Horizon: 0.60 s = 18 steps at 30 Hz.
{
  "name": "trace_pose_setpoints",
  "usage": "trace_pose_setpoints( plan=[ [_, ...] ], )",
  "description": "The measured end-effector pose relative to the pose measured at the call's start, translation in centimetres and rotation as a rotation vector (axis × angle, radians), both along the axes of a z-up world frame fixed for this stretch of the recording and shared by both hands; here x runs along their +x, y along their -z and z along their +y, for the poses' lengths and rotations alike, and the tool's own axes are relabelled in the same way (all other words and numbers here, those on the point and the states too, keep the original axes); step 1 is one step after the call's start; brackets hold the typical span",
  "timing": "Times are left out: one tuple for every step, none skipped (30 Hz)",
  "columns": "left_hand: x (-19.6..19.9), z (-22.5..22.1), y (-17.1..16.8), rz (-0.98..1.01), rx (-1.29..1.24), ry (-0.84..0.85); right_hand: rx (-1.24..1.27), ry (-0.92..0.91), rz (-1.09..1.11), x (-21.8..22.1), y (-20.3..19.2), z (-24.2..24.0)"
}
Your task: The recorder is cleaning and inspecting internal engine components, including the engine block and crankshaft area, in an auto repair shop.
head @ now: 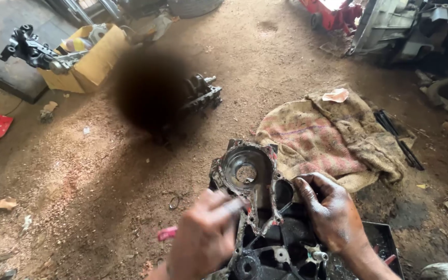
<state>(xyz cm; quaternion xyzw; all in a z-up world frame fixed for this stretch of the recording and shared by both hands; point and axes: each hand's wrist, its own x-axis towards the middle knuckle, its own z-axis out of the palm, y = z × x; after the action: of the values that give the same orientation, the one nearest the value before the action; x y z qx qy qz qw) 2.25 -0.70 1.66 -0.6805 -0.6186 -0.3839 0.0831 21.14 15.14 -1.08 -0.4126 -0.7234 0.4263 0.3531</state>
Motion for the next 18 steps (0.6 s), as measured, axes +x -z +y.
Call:
trace_pose_setpoints(
  plan=[
    [-0.1,0.1,1.1,-0.003,-0.001,0.002,-0.001,0.002,-0.003,0.0,-0.5,-0.2],
    [-0.1,0.3,2.3,0.057,-0.026,0.008,-0.017,0.004,-0.034,0.0,-1.1,-0.5],
    [0.0,0.3,3.5,0.118,-0.051,0.015,-0.033,0.006,-0.066,0.1,-1.6,-0.9],
    [-0.1,0.3,1.9,0.114,-0.045,0.001,-0.026,-0.008,-0.069,0.0,-0.8,-0.6],
    [-0.1,0.3,0.4,0.131,-0.012,-0.024,0.007,-0.020,-0.015,0.0,-0.2,-0.2],
    [-0.3,0.6,-1.4,0.156,0.018,-0.034,0.036,-0.017,0.047,0.0,0.6,0.1],
    [0.0,0.4,-0.3,0.160,0.022,-0.033,0.040,-0.015,0.051,-0.2,0.1,0.4],
    [0.6,0.0,0.9,0.204,0.061,0.033,0.038,-0.023,0.040,0.0,0.0,0.1],
    [1.1,-0.5,2.1,0.246,0.100,0.099,0.036,-0.030,0.028,0.2,-0.1,-0.2],
    [0.6,0.1,1.0,0.247,0.106,0.096,0.043,-0.033,0.029,0.2,-0.2,-0.1],
    [0.1,0.5,0.0,0.223,0.100,0.017,0.051,-0.026,0.031,0.1,-0.3,-0.1],
    [-0.3,0.8,-1.0,0.193,0.087,-0.062,0.052,-0.021,0.027,0.1,-0.3,-0.2],
    [0.3,0.2,-0.2,0.189,0.086,-0.067,0.052,-0.026,0.023,0.1,0.0,0.0],
    [0.8,-0.1,0.5,0.198,0.076,0.023,0.032,-0.027,0.042,0.1,0.4,0.1],
    [1.3,-0.5,1.2,0.207,0.065,0.113,0.012,-0.029,0.062,0.2,0.8,0.2],
    [1.1,-0.1,0.2,0.207,0.063,0.117,0.010,-0.026,0.063,0.3,0.5,0.0],
    [0.9,0.3,-0.8,0.221,0.045,-0.012,0.066,-0.012,0.041,0.5,0.2,-0.2],
    [0.7,0.5,-1.7,0.231,0.031,-0.156,0.128,-0.012,0.019,0.4,-0.1,-0.4]
  ],
)
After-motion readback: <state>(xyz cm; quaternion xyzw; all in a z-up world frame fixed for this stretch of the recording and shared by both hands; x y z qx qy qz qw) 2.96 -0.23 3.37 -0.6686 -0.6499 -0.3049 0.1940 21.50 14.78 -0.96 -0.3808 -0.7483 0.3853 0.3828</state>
